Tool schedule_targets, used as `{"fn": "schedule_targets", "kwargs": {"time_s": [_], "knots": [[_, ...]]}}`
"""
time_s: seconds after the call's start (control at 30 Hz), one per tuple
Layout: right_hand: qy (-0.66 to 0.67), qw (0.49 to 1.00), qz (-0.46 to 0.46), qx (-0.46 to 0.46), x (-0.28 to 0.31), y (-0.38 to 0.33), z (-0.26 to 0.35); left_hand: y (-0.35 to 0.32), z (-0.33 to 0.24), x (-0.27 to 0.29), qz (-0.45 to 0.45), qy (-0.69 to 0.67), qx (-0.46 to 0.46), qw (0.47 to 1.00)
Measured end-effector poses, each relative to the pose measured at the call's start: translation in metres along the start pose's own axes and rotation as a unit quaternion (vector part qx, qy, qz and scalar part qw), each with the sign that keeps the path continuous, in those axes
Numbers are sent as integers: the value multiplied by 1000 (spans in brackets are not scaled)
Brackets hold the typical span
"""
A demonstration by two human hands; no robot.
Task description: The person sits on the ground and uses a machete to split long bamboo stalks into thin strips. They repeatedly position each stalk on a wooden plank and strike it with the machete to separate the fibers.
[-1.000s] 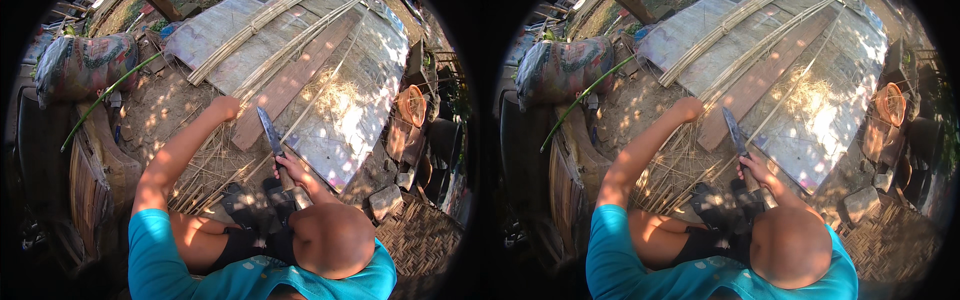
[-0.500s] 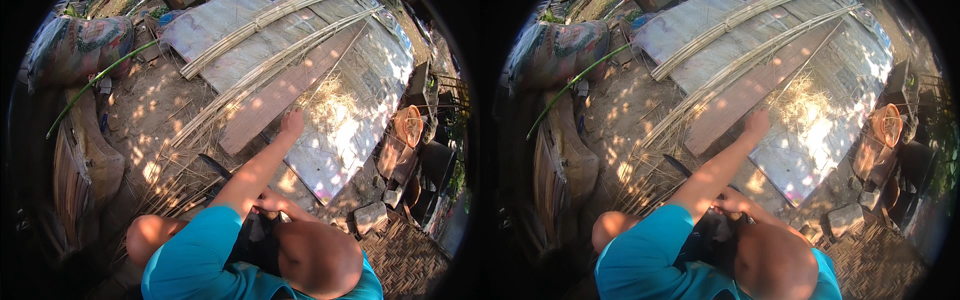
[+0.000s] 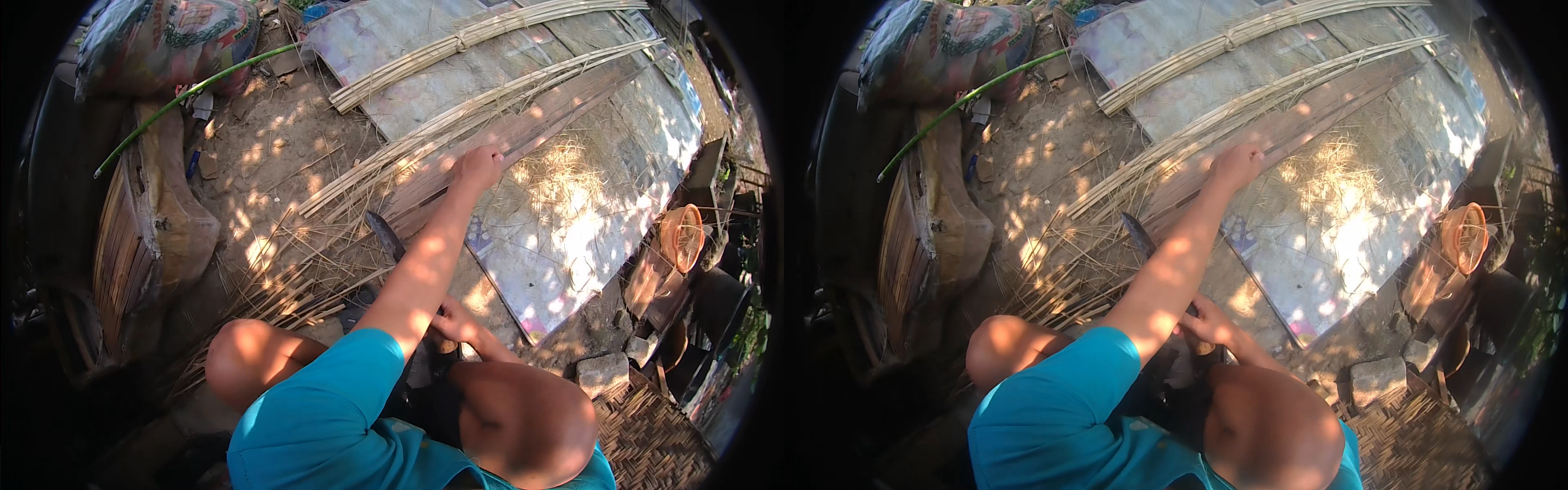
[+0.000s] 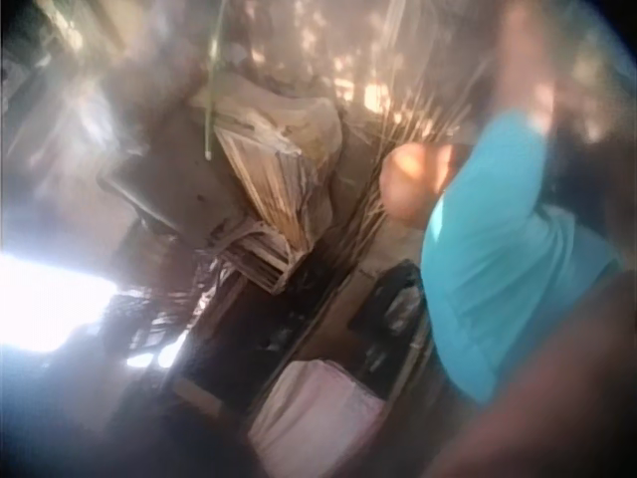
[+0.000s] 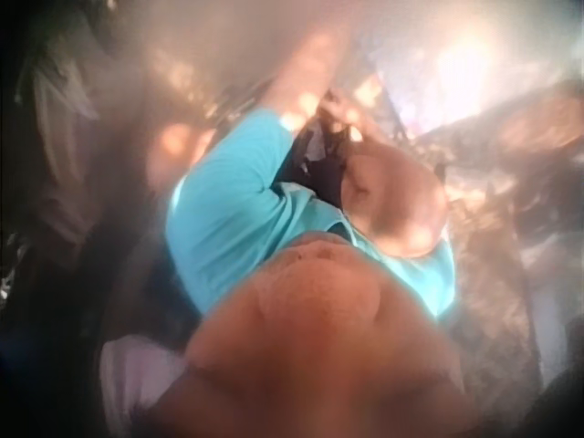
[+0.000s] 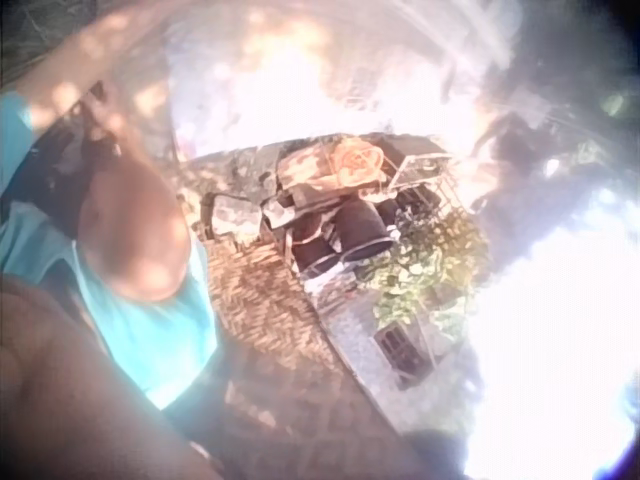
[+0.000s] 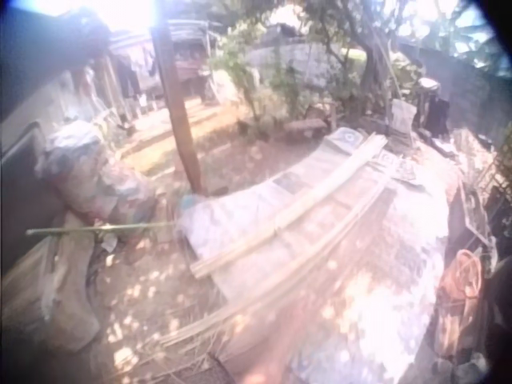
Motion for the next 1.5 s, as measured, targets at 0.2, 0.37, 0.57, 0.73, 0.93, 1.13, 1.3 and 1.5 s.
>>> {"fn": "schedule_targets", "kwargs": {"time_s": [0.2, 0.37, 0.57, 0.73, 0.93, 1.13, 1.3, 1.5], "knots": [[27, 972, -222, -74, 123, 12, 47, 17, 10, -39, 17, 67, 18, 997], [-98, 956, -276, -18, 91, 23, 53, 20, 6, -39, -1, 38, 17, 999], [-41, 964, -242, -104, 107, 15, 29, 11, 10, -30, -53, 16, -10, 998], [-246, 965, -79, 35, 3, 23, 41, 15, 10, -38, -27, 34, -5, 999], [-151, 974, 64, -158, -34, 26, 23, 13, 14, -28, -74, 45, -27, 996], [-151, 983, -94, -52, 48, 39, 29, 17, 3, -24, 21, 81, -38, 996], [-96, 971, -219, -24, 83, 44, 28, 16, -7, -32, 68, 112, -43, 990], [-111, 980, -94, -134, 51, 38, 27, 15, -3, -30, 29, 140, -49, 988]]}}
Point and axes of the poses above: each hand's wrist, its own y-axis towards the middle knuckle, its own x-axis out of the back of the hand, z = x × y, the point moved 10 cm from there along y, towards the middle knuckle, and after that the axes turned 3 degrees about -x, right-handed, at the moved point
